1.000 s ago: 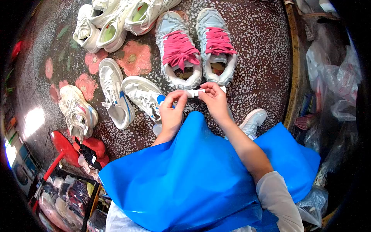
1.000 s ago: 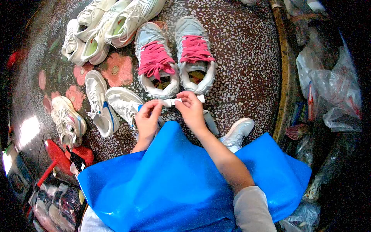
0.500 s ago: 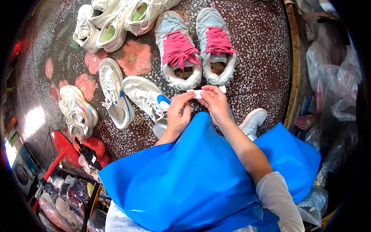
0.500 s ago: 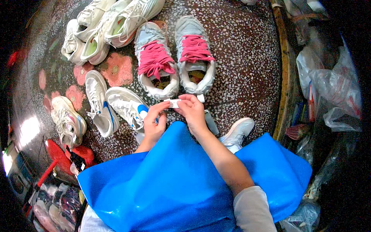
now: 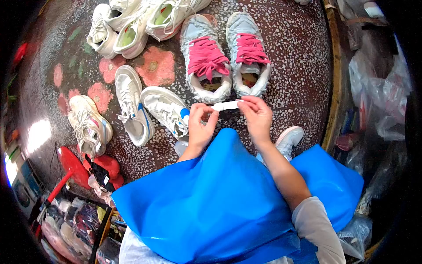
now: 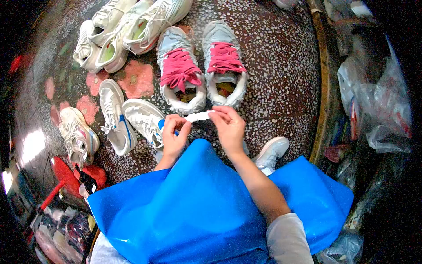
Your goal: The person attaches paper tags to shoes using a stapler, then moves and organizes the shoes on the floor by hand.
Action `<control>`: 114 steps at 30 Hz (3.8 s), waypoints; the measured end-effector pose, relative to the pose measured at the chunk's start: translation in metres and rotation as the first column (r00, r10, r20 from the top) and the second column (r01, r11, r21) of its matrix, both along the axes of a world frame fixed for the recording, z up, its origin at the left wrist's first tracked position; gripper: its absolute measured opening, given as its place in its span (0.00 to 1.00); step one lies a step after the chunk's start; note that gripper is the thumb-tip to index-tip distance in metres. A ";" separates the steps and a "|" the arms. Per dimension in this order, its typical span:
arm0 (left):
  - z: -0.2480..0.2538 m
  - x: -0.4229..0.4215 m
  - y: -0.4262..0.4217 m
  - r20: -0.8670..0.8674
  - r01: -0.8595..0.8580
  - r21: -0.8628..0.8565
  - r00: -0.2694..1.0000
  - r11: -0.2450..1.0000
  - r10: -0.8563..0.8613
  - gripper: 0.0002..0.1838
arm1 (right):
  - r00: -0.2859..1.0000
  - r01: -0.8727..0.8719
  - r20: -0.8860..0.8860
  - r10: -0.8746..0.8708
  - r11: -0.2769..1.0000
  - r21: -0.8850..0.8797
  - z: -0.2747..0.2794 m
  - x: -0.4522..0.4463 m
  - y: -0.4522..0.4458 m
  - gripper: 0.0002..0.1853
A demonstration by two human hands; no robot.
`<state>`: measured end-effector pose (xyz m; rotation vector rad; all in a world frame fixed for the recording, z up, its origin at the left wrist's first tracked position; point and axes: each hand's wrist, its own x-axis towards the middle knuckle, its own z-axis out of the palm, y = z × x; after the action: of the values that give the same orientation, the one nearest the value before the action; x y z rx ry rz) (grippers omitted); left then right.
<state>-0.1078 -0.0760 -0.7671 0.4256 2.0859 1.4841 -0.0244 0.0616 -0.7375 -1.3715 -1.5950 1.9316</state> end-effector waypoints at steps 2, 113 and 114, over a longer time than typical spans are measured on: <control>-0.002 -0.005 -0.006 -0.346 0.064 -0.056 0.935 0.996 -0.080 0.10 | 0.997 -0.014 -0.072 0.027 0.984 0.180 0.004 -0.002 0.007 0.10; -0.002 0.010 0.009 0.407 -0.053 0.061 0.913 0.997 0.023 0.09 | 0.983 -0.040 -0.171 -0.069 0.827 -0.561 -0.019 0.006 -0.022 0.17; -0.001 0.010 0.009 0.455 -0.085 0.112 0.890 0.990 0.025 0.09 | 0.983 -0.040 -0.171 -0.068 0.826 -0.562 -0.019 0.006 -0.023 0.17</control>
<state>-0.0980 -0.0665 -0.7683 0.0514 1.6493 1.5778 -0.0182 0.0386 -0.7564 -1.3278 -0.9494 2.5634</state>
